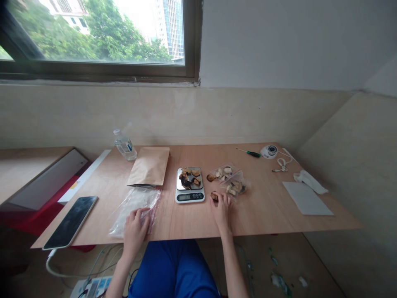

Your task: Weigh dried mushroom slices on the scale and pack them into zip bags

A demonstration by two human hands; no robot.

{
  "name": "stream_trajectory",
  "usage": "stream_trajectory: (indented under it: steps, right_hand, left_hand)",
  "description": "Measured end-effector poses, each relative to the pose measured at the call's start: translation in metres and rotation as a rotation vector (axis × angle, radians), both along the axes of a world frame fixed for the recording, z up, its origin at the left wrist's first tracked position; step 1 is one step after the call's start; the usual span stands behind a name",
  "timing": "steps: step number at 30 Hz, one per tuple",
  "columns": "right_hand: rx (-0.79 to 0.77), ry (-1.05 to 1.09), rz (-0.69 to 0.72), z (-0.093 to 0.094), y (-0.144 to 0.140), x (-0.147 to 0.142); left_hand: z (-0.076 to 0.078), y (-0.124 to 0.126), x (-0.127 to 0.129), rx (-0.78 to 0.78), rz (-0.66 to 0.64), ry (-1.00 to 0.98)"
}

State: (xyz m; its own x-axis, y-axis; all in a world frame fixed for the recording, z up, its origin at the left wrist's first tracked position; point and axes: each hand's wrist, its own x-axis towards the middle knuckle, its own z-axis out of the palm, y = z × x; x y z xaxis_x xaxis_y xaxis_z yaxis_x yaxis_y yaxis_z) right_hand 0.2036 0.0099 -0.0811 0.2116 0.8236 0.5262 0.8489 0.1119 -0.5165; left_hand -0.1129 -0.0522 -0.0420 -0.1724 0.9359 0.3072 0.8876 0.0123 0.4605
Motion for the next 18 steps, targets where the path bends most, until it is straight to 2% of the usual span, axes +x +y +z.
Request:
stream_trajectory:
  steps: [5, 11, 14, 18]
  right_hand:
    - [0.025, 0.014, 0.017, 0.004, -0.001, 0.0]
    - [0.011, 0.053, -0.036, 0.005, -0.003, 0.001]
    - [-0.012, 0.073, -0.064, 0.003, -0.002, 0.001]
    - [0.047, 0.086, -0.085, 0.01, -0.004, -0.003]
  left_hand:
    - [0.001, -0.002, 0.008, 0.013, 0.082, 0.107]
    - [-0.002, -0.002, 0.008, 0.041, 0.085, 0.084]
    - [-0.008, -0.001, 0.005, 0.062, 0.076, -0.003]
    - [-0.01, -0.001, -0.004, 0.063, 0.062, -0.258]
